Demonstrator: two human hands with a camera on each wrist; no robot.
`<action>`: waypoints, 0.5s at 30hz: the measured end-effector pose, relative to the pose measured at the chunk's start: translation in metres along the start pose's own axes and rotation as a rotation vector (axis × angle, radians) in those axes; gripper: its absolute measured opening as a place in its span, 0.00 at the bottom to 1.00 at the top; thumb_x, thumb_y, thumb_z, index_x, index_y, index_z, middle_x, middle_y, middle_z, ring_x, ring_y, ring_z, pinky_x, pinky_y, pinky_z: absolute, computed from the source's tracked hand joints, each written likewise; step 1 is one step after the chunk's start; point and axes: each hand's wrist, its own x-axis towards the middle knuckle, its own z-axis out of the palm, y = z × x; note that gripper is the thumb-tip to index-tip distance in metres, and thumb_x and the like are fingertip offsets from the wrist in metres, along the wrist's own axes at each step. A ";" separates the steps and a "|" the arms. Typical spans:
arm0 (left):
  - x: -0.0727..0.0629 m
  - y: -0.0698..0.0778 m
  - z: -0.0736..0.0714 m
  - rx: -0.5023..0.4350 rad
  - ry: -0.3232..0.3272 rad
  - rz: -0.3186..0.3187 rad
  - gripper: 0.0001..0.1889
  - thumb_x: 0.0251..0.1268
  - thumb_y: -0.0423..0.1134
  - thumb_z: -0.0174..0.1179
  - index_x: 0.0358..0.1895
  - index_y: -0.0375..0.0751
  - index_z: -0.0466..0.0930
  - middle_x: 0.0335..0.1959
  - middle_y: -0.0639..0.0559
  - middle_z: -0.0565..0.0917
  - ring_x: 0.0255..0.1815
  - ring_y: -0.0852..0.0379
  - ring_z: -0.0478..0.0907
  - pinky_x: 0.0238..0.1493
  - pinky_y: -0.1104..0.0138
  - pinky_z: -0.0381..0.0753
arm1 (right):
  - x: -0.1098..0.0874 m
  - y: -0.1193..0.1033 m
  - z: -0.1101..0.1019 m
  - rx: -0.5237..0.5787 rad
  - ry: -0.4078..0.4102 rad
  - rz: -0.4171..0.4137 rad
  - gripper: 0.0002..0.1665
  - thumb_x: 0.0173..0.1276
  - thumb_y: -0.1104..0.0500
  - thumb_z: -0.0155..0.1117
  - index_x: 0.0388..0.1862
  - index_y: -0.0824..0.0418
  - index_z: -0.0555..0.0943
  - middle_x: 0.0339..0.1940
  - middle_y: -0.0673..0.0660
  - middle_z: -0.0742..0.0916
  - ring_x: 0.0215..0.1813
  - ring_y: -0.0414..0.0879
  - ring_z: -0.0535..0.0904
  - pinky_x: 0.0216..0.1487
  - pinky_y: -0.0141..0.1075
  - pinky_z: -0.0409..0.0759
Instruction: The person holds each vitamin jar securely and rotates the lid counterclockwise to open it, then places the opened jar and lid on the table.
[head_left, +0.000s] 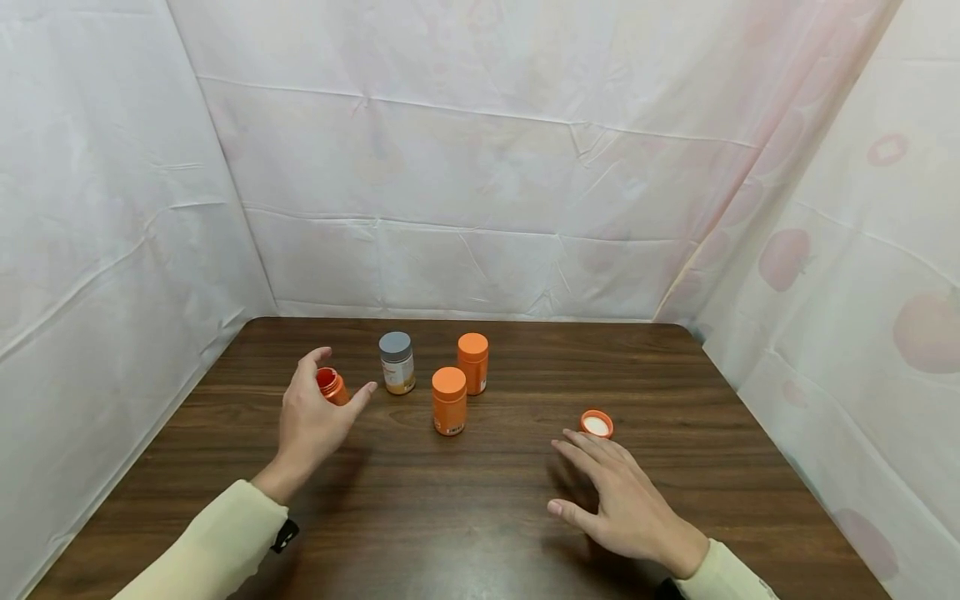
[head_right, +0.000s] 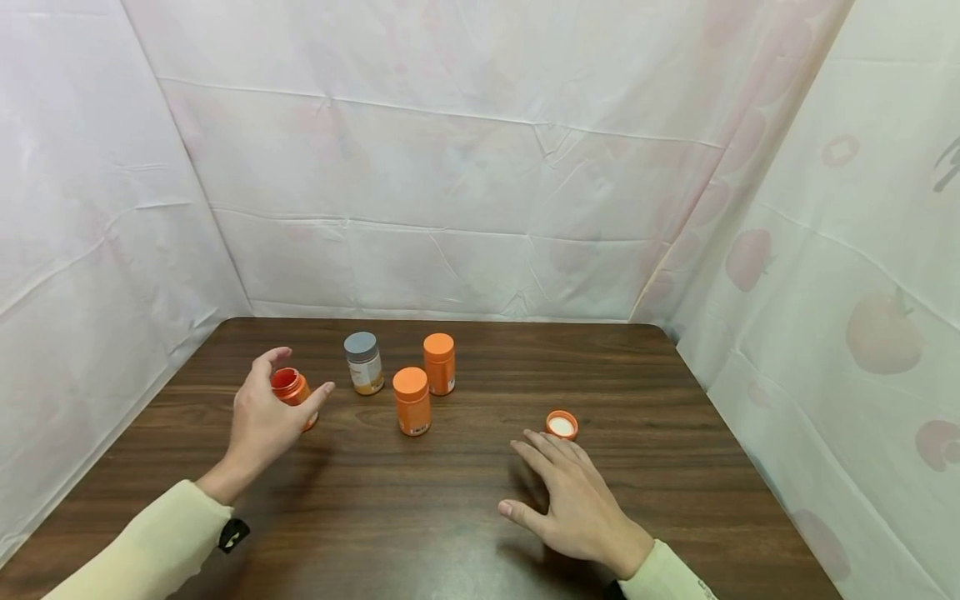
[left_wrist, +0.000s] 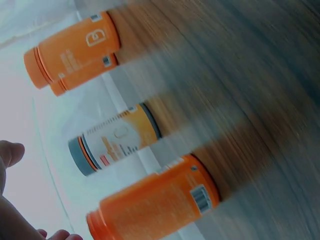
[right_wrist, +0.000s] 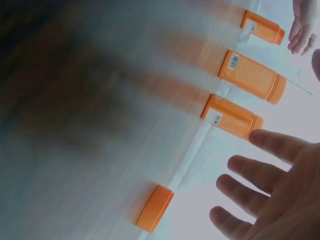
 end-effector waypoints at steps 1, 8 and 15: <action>-0.001 0.002 0.001 -0.004 -0.001 0.014 0.44 0.56 0.47 0.78 0.72 0.34 0.65 0.64 0.35 0.76 0.56 0.36 0.77 0.55 0.43 0.78 | 0.000 0.000 0.000 0.000 0.001 0.001 0.45 0.64 0.35 0.71 0.76 0.47 0.71 0.76 0.52 0.73 0.75 0.57 0.68 0.70 0.60 0.63; -0.009 0.010 0.006 -0.019 -0.034 0.061 0.41 0.54 0.44 0.79 0.69 0.34 0.68 0.64 0.38 0.77 0.62 0.37 0.76 0.59 0.42 0.75 | -0.001 0.000 -0.001 0.008 -0.001 0.010 0.44 0.65 0.35 0.71 0.77 0.45 0.71 0.76 0.50 0.73 0.75 0.56 0.68 0.69 0.61 0.63; -0.017 0.016 0.013 -0.007 -0.063 0.070 0.39 0.51 0.45 0.81 0.65 0.37 0.73 0.58 0.44 0.81 0.47 0.44 0.78 0.44 0.52 0.77 | -0.002 -0.001 -0.001 0.017 -0.013 0.014 0.44 0.65 0.35 0.71 0.77 0.44 0.70 0.76 0.50 0.73 0.75 0.56 0.68 0.69 0.62 0.63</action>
